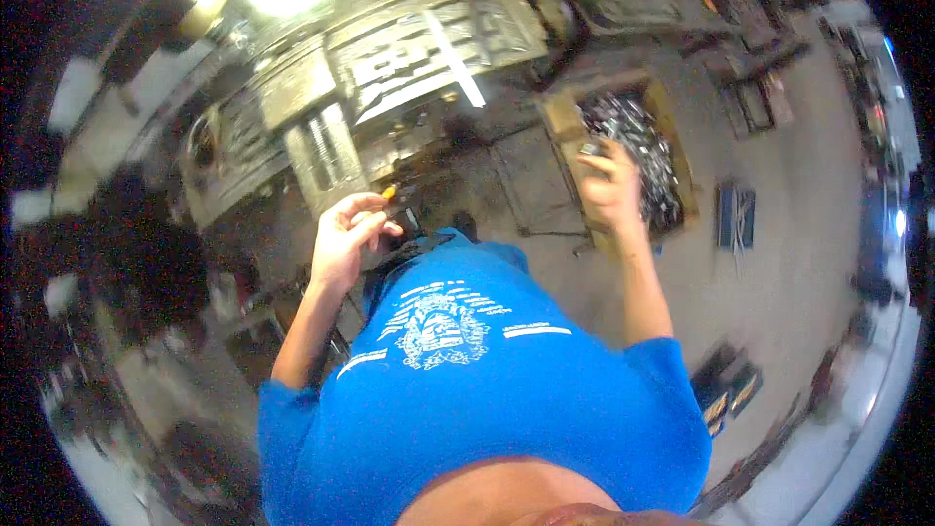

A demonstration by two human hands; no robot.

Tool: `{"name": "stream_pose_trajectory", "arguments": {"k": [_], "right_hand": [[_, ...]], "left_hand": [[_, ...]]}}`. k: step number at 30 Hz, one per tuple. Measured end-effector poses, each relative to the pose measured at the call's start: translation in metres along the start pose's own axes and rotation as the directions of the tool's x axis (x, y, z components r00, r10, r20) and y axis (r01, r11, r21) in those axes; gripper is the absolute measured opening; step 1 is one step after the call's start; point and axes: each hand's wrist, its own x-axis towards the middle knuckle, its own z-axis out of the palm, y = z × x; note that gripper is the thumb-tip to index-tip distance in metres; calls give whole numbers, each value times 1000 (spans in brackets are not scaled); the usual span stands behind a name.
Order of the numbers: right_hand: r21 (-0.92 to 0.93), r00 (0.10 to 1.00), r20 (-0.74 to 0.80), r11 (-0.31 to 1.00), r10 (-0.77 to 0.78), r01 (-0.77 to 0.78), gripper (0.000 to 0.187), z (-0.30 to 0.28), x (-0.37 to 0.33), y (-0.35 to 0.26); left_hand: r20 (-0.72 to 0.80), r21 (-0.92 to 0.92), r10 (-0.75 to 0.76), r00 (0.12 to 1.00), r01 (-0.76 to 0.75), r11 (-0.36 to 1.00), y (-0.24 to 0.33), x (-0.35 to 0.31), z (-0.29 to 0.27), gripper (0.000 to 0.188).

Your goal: The person operates a milling machine, repeatedly loading small metal parts into the vise, activating the machine, and measuring the parts with a caliper. The person also uses a compressed air nozzle to clear debris from the machine bed and vise area between cycles.

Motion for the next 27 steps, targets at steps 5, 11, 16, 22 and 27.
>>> {"name": "stream_pose_trajectory", "arguments": {"k": [5, 11, 16, 22, 27], "right_hand": [[-486, 951, 133, 855, 280, -184, 42, -45, 15, 109], [-418, 954, 230, 905, 194, -83, 41, -7, 28, 93], [-95, 933, 234, 961, 273, -258, 41, -4, 25, 52], [-233, 939, 330, 956, -96, 180, 34, 32, 62, 31], [-327, 868, 488, 942, 94, 81, 36, 83, 64, -22]], "left_hand": [[-198, -137, 121, 973, -149, 979, -38, -38, -51, 33], [-593, -117, 60, 803, -159, 980, -87, -124, -135, 37], [-866, 379, 174, 470, 388, 840, -145, -229, -227, 35], [-945, -50, -241, 221, 630, 775, -251, -299, -298, 31], [-989, 134, 4, 151, 864, 486, -353, -285, -316, 25]]}}
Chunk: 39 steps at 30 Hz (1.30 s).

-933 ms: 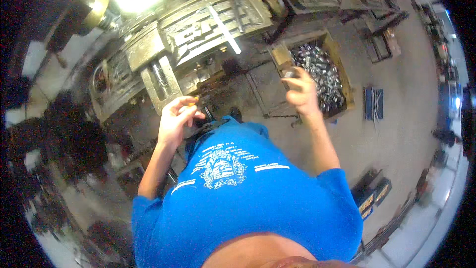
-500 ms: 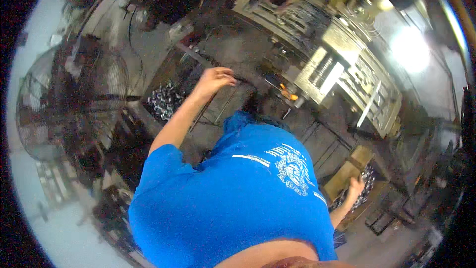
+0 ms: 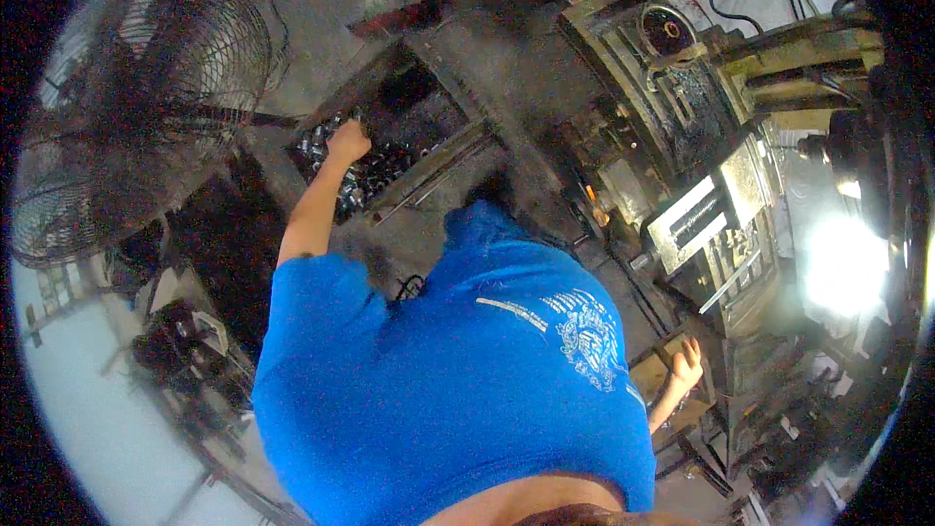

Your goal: The person operates a milling machine, repeatedly loading small metal parts into the vise, activating the machine, and measuring the parts with a caliper. The person also uses a compressed air nozzle to clear debris from the machine bed and vise area between cycles.

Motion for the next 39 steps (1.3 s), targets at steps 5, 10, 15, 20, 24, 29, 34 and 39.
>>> {"name": "stream_pose_trajectory", "arguments": {"k": [5, 10, 15, 20, 24, 29, 34, 39], "right_hand": [[230, 1000, 15, 973, 8, -11, 37, 11, 3, 10], [170, 998, 47, 984, 48, -55, 41, 12, -4, -25], [229, 987, 47, 960, 157, -163, 43, 13, -16, -19], [250, 986, 28, 954, 161, -163, 43, 16, -27, -16], [237, 990, 19, 962, 136, -137, 41, 21, -32, -2], [287, 994, 86, 954, 68, -90, 43, 19, -21, 15], [250, 997, 79, 967, 19, -39, 41, 0, -27, -12], [270, 953, 105, 931, -283, 247, 49, 0, -25, -107]], "left_hand": [[374, 103, -35, 927, -4, 995, 80, -10, -55, 23], [374, 223, 170, 912, -266, 938, 78, -12, -19, 20], [303, 252, 221, 927, -302, 920, 78, -16, -20, 16], [250, 228, 163, 954, -222, 948, 89, -35, -48, 17], [36, -93, 50, 998, -47, 995, 90, -42, -57, 19], [-81, -280, 264, 961, -276, 919, 63, -47, 7, 23], [42, -856, 66, 997, 2, 517, 111, -64, -98, 28], [-62, -949, 454, 889, -194, 249, 236, -137, -177, 31]]}}
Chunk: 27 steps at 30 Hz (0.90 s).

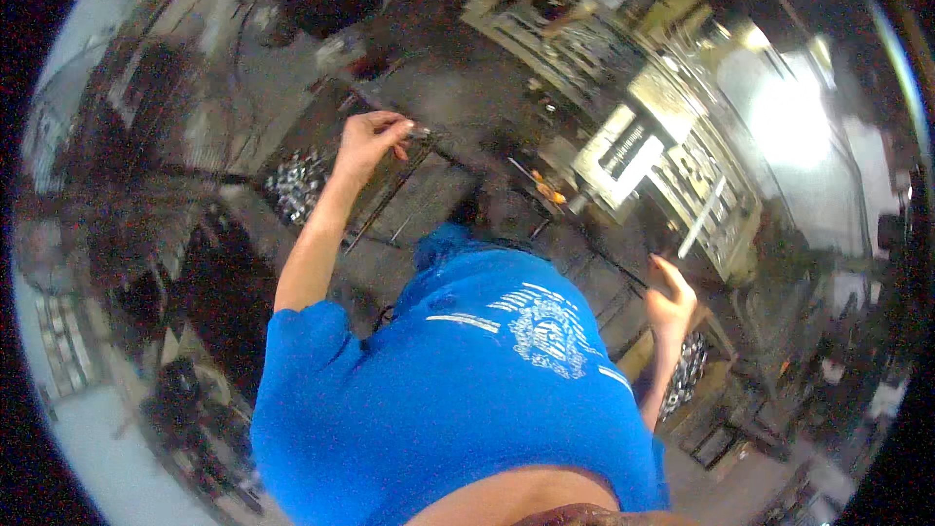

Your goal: The person operates a milling machine, repeatedly loading small metal parts into the vise, activating the machine, and measuring the parts with a caliper. The person also uses a compressed air nozzle to clear debris from the machine bed and vise area between cycles.

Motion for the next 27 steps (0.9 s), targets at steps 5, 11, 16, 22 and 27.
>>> {"name": "stream_pose_trajectory", "arguments": {"k": [5, 11, 16, 22, 27], "right_hand": [[54, 800, 204, 822, -564, 566, 55, 51, 26, -96], [306, 800, 99, 783, -592, 542, 54, 63, 41, -69], [531, 889, 6, 755, -459, 386, 56, 69, 51, -65], [590, 925, -65, 733, -375, 339, 60, 82, 75, -64], [215, 875, -351, 880, -334, 423, 73, 78, 89, -99]], "left_hand": [[310, -295, 8, 951, 88, 952, 47, -9, 125, 17], [563, -173, 21, 826, 93, 981, 72, -9, 178, 13], [673, -200, 0, 739, 182, 963, 70, 8, 187, 15], [778, -224, 64, 625, 182, 957, 67, 50, 187, 18], [820, -305, 86, 566, 304, 902, 61, 87, 197, 18]]}}
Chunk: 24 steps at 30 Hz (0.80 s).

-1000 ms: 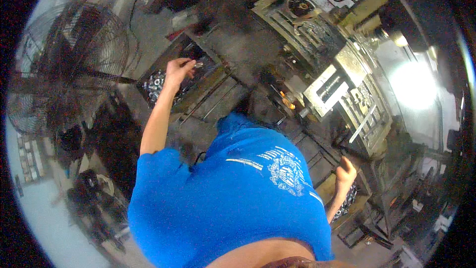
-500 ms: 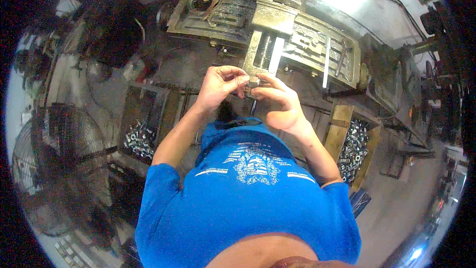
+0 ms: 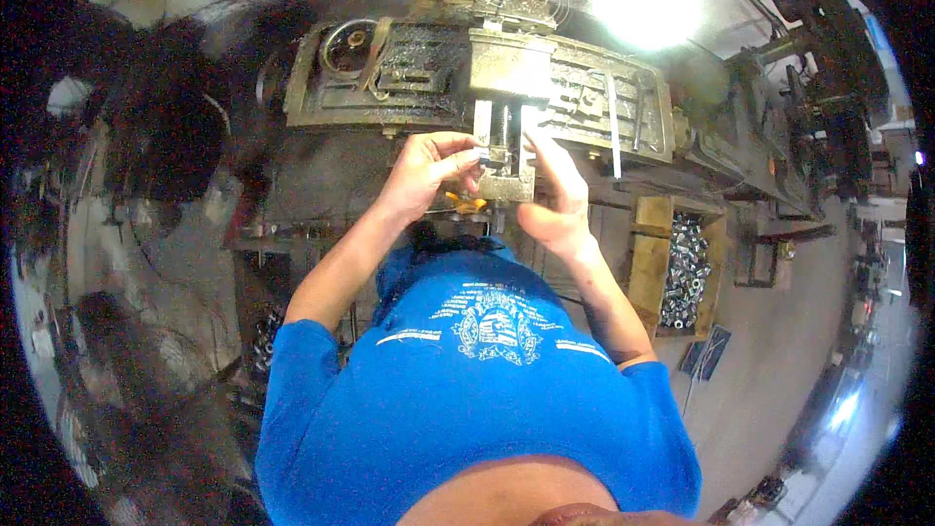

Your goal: The person operates a milling machine, repeatedly loading small metal parts into the vise, activating the machine, and measuring the parts with a caliper. The person also uses a compressed air nozzle to clear debris from the machine bed and vise area between cycles.

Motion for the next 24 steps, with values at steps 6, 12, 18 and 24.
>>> {"name": "stream_pose_trajectory", "arguments": {"k": [6, 12, 18, 24], "right_hand": [[-459, 977, 182, 869, -109, 182, 76, 7, 10, -25], [-605, 986, 43, 781, -163, 155, 74, -1, 13, -32], [-652, 997, -50, 758, -56, 10, 71, -10, 10, -17], [-697, 989, 113, 701, -100, 151, 73, 1, 1, -13]], "left_hand": [[65, -6, -27, 998, 27, 1000, 7, 22, -8, 16], [161, 38, -69, 985, 64, 997, 15, 32, -6, 15], [172, 60, -103, 980, 94, 994, 12, 37, -6, 15], [149, 48, -75, 986, 68, 997, 9, 35, 0, 16]]}}
